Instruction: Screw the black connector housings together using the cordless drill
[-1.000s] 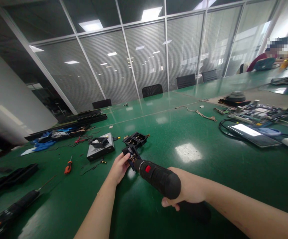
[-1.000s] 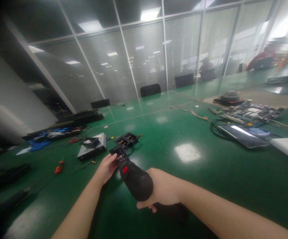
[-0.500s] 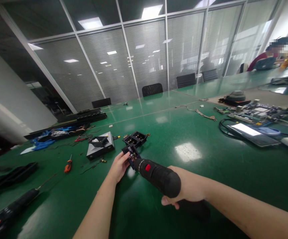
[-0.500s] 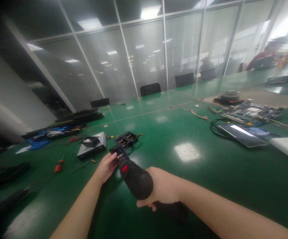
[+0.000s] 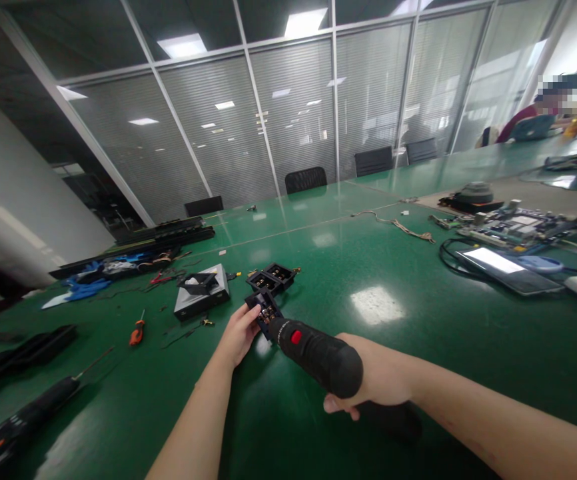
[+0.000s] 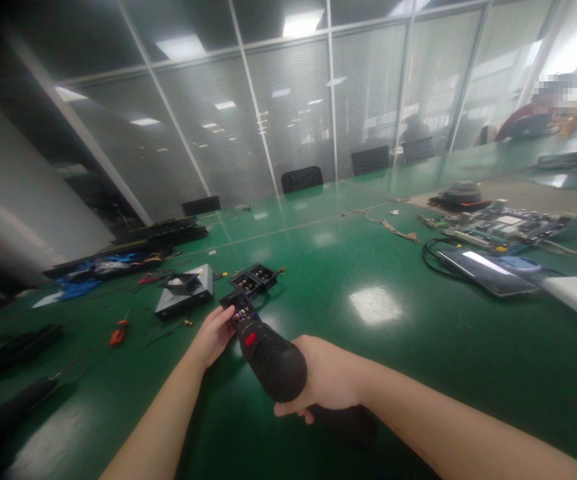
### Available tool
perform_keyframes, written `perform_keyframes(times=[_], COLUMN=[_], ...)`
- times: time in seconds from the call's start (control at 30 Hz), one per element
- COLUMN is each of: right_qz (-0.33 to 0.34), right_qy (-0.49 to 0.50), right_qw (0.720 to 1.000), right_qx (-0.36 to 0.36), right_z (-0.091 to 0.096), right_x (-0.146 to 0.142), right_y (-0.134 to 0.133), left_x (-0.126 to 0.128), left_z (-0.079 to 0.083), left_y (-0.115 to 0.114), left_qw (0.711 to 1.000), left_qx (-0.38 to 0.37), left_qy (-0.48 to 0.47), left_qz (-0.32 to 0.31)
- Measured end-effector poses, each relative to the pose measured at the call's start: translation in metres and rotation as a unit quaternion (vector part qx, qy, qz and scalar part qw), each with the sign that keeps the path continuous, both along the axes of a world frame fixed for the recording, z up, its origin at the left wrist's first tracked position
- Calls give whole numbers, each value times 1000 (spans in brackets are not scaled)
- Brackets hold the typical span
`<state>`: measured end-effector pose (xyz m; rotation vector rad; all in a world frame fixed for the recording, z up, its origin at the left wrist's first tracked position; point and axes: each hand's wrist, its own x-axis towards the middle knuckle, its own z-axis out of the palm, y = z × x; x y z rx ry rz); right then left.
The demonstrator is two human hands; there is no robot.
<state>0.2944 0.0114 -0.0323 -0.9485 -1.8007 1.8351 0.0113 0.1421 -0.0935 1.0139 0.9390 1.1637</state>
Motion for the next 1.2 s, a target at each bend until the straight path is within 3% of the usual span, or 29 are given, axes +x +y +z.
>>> perform_keyframes(times=[1.2], right_qz=[-4], right_qy=[-6], right_qw=[1000], right_qx=[2], right_z=[-3], right_x=[-1], right_y=[-1], left_x=[2], left_z=[4], left_y=[-3], left_qw=[1000], left_qx=[-3], left_qy=[0], left_qz=[6])
